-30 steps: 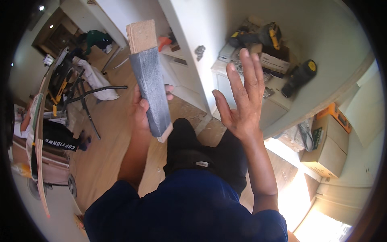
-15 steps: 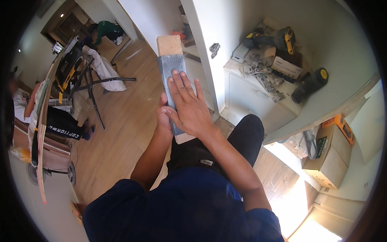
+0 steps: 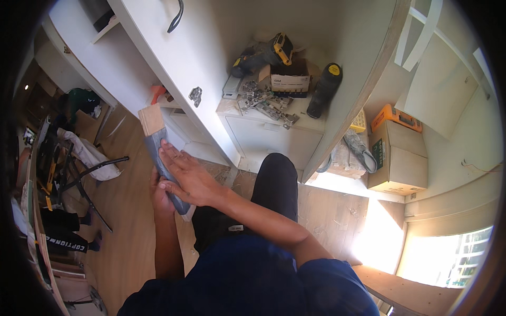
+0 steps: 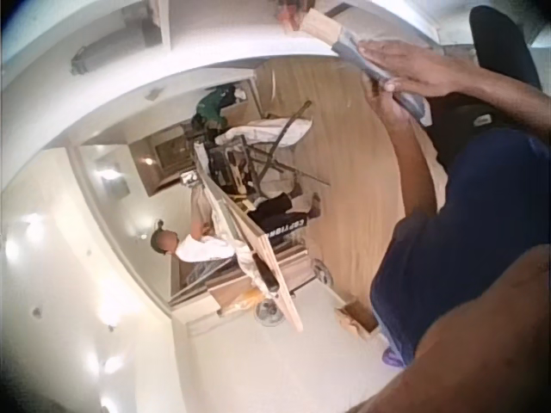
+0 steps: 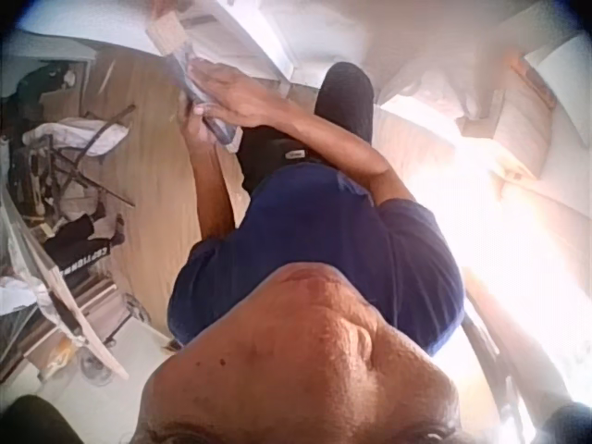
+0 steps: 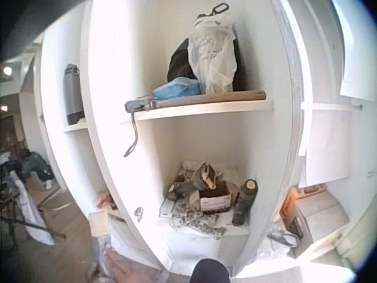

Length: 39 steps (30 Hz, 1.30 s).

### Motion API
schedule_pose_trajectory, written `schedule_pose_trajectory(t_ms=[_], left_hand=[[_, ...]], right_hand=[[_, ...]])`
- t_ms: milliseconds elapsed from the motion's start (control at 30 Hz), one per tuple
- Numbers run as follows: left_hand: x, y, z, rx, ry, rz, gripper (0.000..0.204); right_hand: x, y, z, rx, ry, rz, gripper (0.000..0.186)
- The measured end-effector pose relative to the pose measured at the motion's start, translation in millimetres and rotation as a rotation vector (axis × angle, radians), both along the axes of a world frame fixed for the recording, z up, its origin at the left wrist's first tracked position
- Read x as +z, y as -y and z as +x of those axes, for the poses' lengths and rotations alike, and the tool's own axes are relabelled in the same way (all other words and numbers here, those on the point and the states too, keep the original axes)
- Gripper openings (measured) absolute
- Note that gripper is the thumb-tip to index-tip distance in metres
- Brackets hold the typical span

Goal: The person sands the edges of a white cabinet using a sanding block. They repeatedly rub the block along the top and side edges, occasionally pausing to feel the surface with their fingers. The person remains standing throughout the clip.

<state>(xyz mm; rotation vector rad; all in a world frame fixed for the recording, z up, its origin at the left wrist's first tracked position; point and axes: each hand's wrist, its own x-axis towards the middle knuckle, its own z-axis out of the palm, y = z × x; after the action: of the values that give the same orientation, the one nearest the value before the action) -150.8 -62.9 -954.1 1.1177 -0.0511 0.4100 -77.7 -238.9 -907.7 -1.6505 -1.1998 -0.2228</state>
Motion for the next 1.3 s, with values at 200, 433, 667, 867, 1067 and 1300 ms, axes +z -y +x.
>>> schedule_pose_trajectory(t_ms=[200,433,667,867,1067,1300], left_hand=[[18.6,-9.0,-9.1,0.181,0.075,0.767,0.061],[36.4,19.5,-12.3,0.151,0.053,1.405,0.055],[36.6,55.8,0.9,-0.059,0.176,1.527,0.057],[31.6,53.9,-2.1,-0.114,0.123,1.412,0.063],[39.0,56.1,4.7,-0.208,0.137,1.368,0.080],[78.0,71.1,2.9,-0.192,0.042,1.618,0.108]], right_hand=[[-13.1,48.8,-6.2,-0.048,-0.131,0.191,0.051],[19.5,100.2,-15.9,-0.241,0.228,-0.329,0.074],[-14.1,112.0,-8.1,-0.319,0.326,-0.567,0.081],[-10.0,125.2,-4.7,-0.279,0.397,-0.605,0.078],[-25.2,129.7,-4.9,-0.282,0.326,-0.514,0.076],[-12.1,140.1,-3.7,-0.302,0.248,-0.598,0.073]])
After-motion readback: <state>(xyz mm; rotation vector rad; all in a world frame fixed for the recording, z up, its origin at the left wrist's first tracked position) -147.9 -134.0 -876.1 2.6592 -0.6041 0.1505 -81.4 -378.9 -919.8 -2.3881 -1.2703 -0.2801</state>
